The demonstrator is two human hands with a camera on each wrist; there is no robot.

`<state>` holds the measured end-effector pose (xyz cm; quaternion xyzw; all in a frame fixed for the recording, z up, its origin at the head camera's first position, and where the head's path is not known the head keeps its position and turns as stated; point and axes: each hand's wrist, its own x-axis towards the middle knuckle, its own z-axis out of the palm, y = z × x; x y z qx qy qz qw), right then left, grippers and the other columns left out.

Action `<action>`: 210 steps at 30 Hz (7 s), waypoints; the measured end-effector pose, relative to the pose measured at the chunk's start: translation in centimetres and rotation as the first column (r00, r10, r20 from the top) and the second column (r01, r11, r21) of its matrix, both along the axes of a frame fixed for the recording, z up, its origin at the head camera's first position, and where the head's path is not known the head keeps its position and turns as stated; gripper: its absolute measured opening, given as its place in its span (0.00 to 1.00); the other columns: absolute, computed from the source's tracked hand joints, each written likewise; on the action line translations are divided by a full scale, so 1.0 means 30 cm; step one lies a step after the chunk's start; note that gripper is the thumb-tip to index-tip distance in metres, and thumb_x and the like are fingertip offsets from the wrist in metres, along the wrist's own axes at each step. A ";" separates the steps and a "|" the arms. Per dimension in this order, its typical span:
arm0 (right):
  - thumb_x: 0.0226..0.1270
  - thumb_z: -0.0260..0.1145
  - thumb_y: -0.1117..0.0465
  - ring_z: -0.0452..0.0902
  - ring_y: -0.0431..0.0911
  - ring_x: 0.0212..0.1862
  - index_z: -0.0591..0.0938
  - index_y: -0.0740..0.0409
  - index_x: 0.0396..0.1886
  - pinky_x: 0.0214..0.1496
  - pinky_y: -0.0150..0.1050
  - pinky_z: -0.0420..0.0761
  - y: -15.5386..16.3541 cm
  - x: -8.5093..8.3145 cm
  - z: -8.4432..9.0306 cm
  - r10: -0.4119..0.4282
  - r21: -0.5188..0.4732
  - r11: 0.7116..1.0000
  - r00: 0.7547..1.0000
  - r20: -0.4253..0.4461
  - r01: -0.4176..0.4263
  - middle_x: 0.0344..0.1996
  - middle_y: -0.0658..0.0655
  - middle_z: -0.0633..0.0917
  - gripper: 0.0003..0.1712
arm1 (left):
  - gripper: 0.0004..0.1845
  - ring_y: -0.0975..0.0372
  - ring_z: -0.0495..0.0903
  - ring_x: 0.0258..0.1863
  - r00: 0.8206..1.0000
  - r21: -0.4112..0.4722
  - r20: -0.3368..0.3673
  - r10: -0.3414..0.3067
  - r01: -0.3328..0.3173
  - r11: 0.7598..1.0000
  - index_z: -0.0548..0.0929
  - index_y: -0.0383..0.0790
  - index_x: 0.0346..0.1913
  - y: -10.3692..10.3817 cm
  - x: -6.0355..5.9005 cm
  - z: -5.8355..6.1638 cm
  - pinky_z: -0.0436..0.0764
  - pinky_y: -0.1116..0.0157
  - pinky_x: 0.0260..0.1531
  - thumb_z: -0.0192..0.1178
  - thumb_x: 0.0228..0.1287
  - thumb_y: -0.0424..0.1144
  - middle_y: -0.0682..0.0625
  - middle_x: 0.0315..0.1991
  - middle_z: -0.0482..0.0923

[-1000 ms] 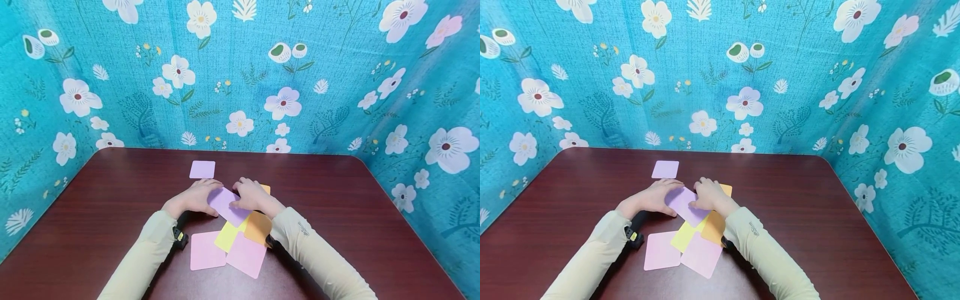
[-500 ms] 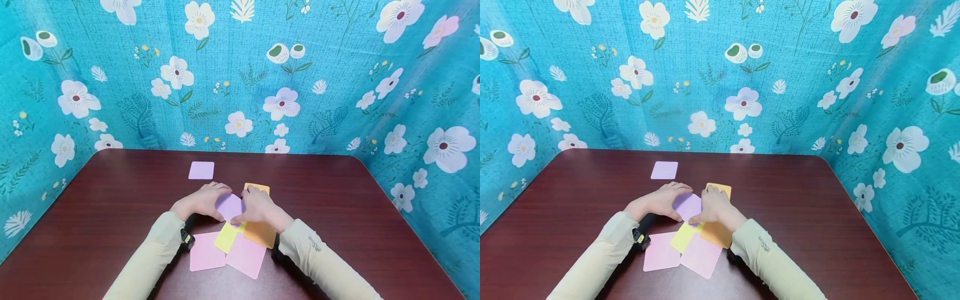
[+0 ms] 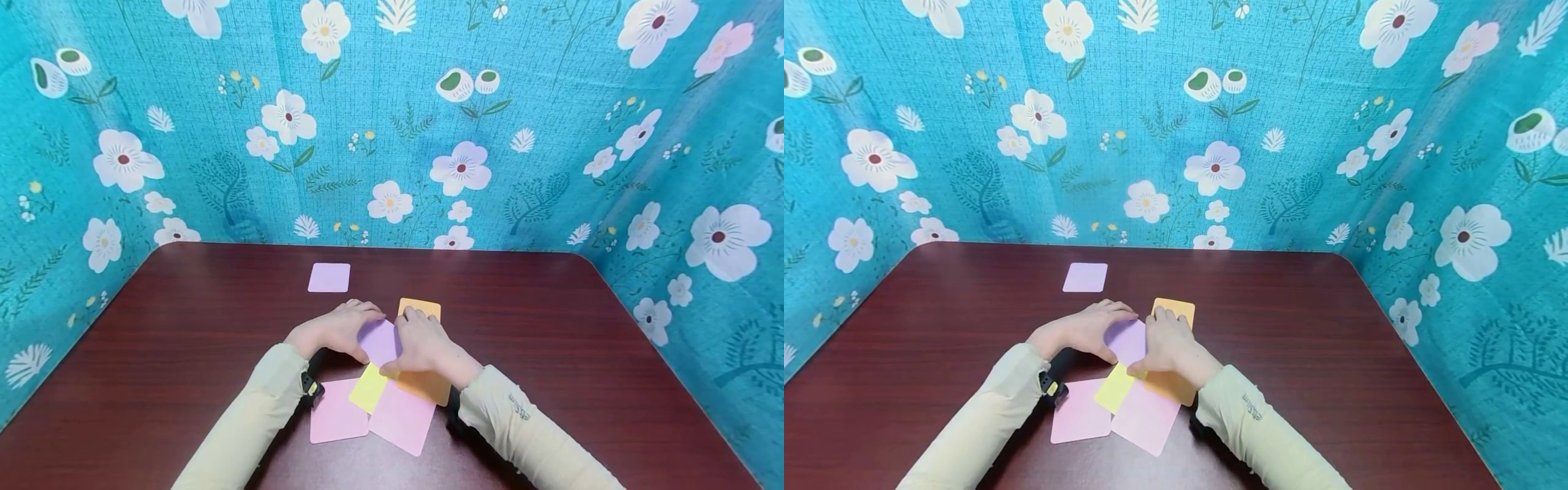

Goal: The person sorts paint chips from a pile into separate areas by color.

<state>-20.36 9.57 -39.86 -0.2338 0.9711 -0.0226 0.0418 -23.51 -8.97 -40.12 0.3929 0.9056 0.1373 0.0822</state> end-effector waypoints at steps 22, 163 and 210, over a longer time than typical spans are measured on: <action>0.31 0.70 0.31 0.67 0.46 0.40 0.73 0.59 0.45 0.40 0.45 0.70 -0.007 0.007 0.005 0.023 -0.035 0.999 0.999 0.029 -0.022 0.37 0.53 0.72 0.46 | 0.39 0.54 0.67 0.50 1.000 0.025 0.008 0.030 -0.030 0.999 0.74 0.37 0.56 -0.005 0.006 -0.008 0.67 0.54 0.52 0.71 0.36 0.48 0.48 0.52 0.71; 0.56 0.60 0.48 0.64 0.48 0.61 0.68 0.52 0.61 0.64 0.56 0.45 -0.329 -0.423 -0.003 -0.033 -0.048 0.998 0.995 0.090 0.038 0.64 0.51 0.66 0.32 | 0.36 0.42 0.56 0.61 0.766 0.237 0.158 0.622 -0.642 0.730 0.61 0.28 0.64 -0.272 -0.234 -0.097 0.57 0.44 0.58 0.59 0.52 0.39 0.35 0.65 0.57; 0.59 0.59 0.47 0.61 0.47 0.64 0.60 0.59 0.67 0.62 0.52 0.57 -0.275 -0.374 0.032 0.013 -0.074 0.997 0.981 0.194 0.002 0.62 0.58 0.68 0.39 | 0.40 0.44 0.55 0.63 0.800 0.159 0.222 0.557 -0.594 0.789 0.54 0.29 0.67 -0.276 -0.195 -0.045 0.59 0.48 0.61 0.60 0.54 0.40 0.34 0.65 0.53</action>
